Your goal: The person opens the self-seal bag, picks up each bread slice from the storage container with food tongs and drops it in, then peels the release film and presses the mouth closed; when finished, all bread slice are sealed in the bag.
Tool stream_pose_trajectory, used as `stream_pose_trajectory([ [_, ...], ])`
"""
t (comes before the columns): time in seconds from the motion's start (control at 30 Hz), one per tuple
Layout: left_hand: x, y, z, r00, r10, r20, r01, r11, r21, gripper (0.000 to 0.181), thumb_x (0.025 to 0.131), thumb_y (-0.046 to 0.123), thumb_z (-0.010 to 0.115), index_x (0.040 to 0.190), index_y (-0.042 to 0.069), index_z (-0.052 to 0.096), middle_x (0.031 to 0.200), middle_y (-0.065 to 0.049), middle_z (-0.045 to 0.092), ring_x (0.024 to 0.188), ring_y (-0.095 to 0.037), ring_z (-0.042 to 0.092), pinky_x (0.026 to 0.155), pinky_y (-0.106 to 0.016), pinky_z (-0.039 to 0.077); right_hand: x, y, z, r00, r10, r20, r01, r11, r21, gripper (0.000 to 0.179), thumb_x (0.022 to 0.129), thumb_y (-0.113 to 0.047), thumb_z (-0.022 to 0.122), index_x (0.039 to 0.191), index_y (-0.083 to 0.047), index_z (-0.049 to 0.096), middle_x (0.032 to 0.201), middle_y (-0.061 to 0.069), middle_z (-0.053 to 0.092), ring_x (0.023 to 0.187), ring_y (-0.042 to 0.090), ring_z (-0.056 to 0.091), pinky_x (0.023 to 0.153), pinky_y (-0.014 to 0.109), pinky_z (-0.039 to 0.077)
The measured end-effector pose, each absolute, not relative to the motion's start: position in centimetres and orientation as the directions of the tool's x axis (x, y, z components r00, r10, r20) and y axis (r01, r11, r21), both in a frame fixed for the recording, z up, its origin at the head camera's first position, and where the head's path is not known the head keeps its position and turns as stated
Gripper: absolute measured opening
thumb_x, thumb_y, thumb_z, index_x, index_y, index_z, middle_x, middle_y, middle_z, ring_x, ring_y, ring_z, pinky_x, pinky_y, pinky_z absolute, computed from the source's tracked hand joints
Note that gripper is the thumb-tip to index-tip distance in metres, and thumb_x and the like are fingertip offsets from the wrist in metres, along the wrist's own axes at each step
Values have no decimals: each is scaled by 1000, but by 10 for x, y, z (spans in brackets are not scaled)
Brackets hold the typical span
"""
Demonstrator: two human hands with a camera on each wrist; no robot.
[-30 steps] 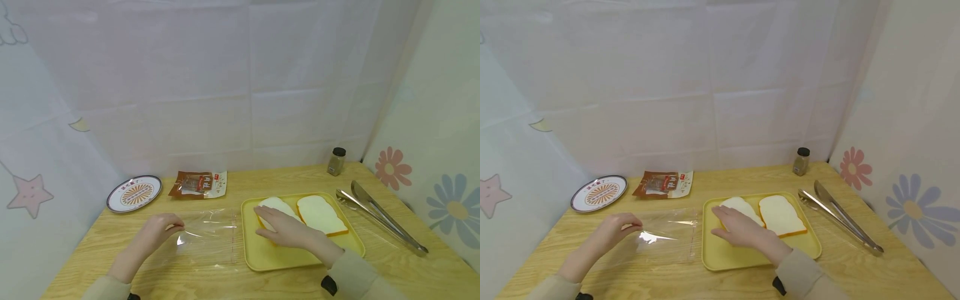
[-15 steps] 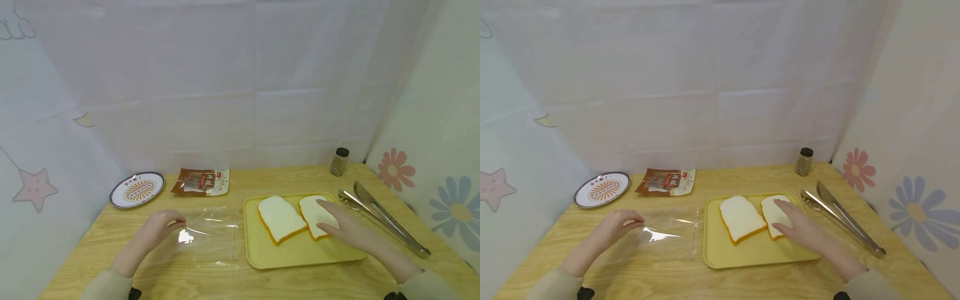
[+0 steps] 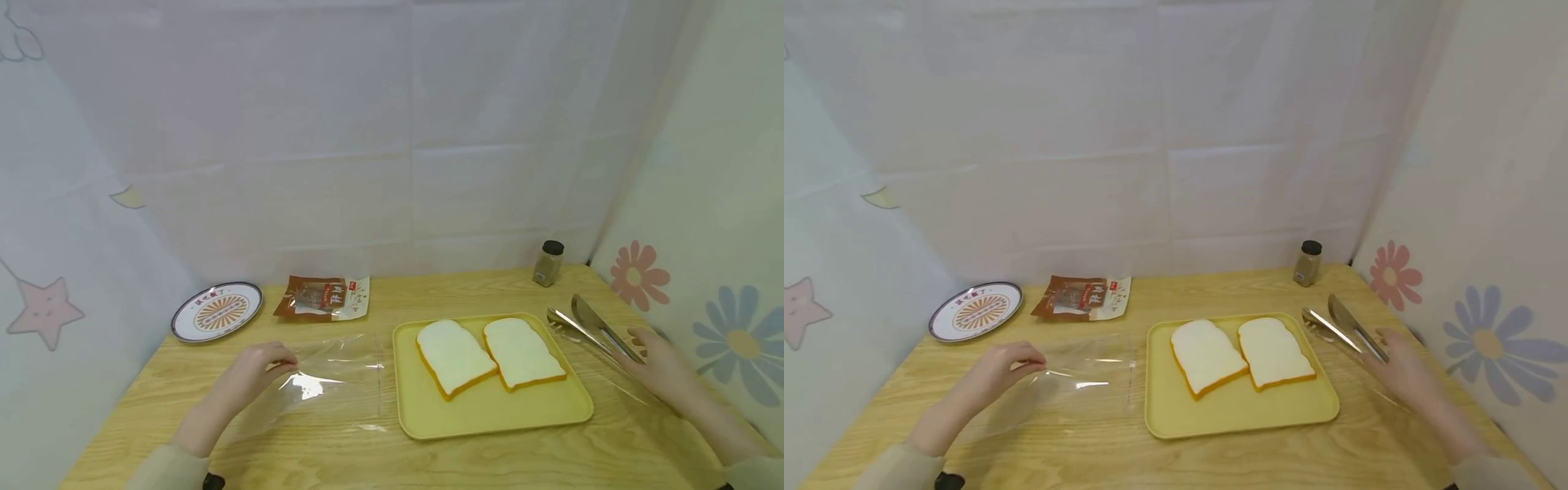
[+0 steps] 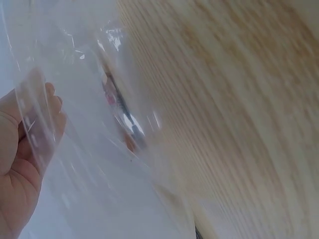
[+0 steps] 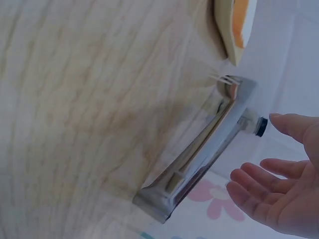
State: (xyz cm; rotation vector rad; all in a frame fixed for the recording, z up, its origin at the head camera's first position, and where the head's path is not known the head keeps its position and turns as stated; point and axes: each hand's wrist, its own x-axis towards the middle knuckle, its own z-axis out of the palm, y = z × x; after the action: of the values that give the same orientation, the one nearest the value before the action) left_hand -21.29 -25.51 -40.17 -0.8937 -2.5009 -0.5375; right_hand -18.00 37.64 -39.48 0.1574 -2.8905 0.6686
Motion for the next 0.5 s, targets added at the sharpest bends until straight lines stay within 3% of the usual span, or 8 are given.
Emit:
stream_pose_trajectory([
  [0.23, -213, -256, -400, -689, 509, 516, 676, 707, 206, 19, 69, -2, 77, 78, 13, 71, 76, 9, 67, 69, 0, 61, 60, -20, 55, -185, 400, -405, -986, -41, 160, -94, 936, -340, 61, 84, -18, 69, 112, 28, 40, 104, 49, 49, 90, 58, 53, 72, 61, 50],
  [0.5, -213, -256, -400, -688, 511, 515, 678, 706, 205, 20, 69, -2, 77, 76, 15, 70, 74, 10, 66, 69, 2, 59, 59, -22, 55, -196, 410, -416, -991, -66, 119, -99, 950, -297, 55, 81, -23, 72, 100, 25, 50, 86, 35, 60, 77, 45, 59, 66, 53, 52],
])
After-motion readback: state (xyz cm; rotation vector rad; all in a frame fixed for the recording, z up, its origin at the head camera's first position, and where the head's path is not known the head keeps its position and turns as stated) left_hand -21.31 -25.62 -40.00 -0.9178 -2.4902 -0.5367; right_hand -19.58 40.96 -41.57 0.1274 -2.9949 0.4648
